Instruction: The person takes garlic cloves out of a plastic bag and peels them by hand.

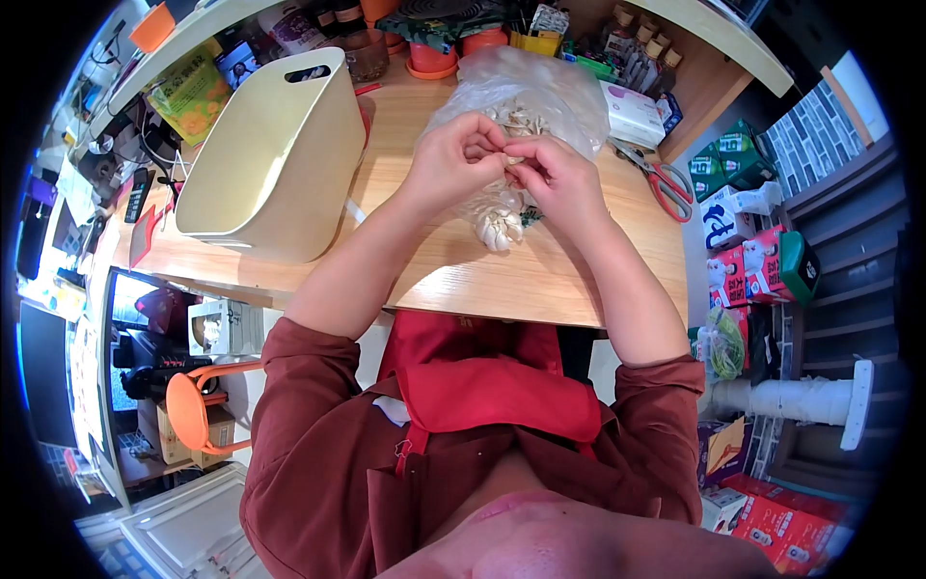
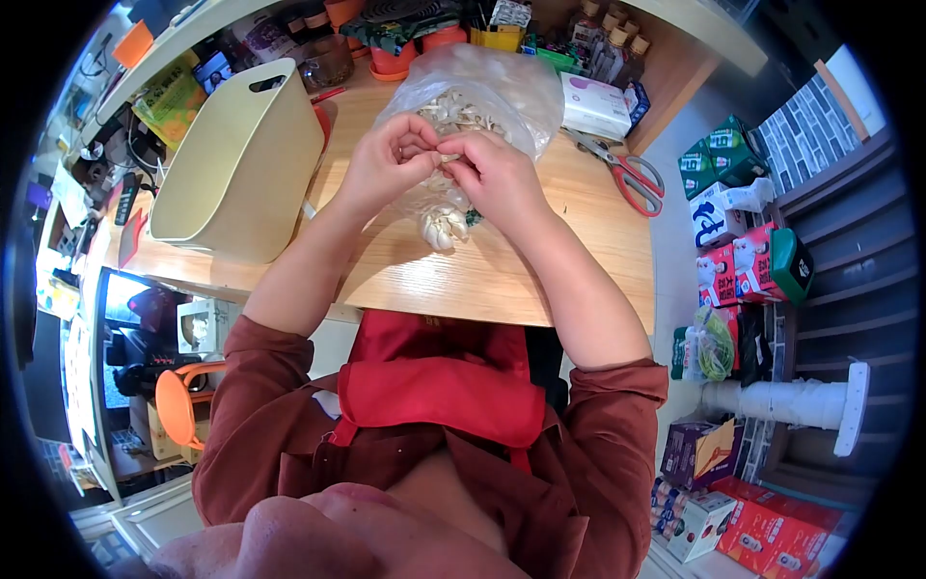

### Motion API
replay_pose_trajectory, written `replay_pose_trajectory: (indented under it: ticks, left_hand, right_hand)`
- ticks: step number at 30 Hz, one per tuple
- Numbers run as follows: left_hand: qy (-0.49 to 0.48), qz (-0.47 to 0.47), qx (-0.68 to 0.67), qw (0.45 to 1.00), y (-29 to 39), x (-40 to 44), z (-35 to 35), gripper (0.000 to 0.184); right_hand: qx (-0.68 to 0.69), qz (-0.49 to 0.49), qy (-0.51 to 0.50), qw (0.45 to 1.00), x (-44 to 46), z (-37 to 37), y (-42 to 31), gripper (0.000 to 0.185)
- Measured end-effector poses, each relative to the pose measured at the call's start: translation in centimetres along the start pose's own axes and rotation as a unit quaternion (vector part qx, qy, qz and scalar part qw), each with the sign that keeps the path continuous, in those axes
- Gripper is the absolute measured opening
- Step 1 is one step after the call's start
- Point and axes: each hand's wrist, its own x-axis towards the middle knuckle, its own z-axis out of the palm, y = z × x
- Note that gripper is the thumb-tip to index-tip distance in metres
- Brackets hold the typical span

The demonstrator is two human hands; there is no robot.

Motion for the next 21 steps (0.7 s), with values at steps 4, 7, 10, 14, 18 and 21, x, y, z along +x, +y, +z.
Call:
replay_pose_trajectory:
  ticks: [4,7,10,14,18,21]
  left_hand:
    - [0.019,0.011,0.003,1.000,-0.24,0.03,0.37,0.015]
    - [0.006,-0.006,0.005,1.000,0.08,0.00,0.28,0.017]
    - [-0.002,-0.006,0.007,1.000,0.15,-0.01,0.20,0.018]
    - [-0.007,-0.010,-0.003,1.000,0.15,0.01,0.07,0.018]
    - [-0.002,-0.008,-0.001,1.000,-0.03,0.05,0.06,0.018]
    - [0.009,-0.002,0.039,0.999,-0.28,0.04,0.06,0.014]
  right_hand:
    - [0.009,0.006,0.001,1.000,-0.09,0.18,0.38,0.020]
    - [0.009,0.013,-0.001,1.000,-0.09,0.09,0.28,0.020]
    - [0.014,0.024,-0.004,1.000,-0.09,0.05,0.29,0.021]
    - [0.033,0.038,-0.005,0.999,-0.10,0.20,0.62,0.021]
    - [0.029,0.042,-0.002,0.999,-0.09,0.20,0.69,0.021]
    - [0.036,0.057,0.001,0.998,-0.08,0.18,0.55,0.020]
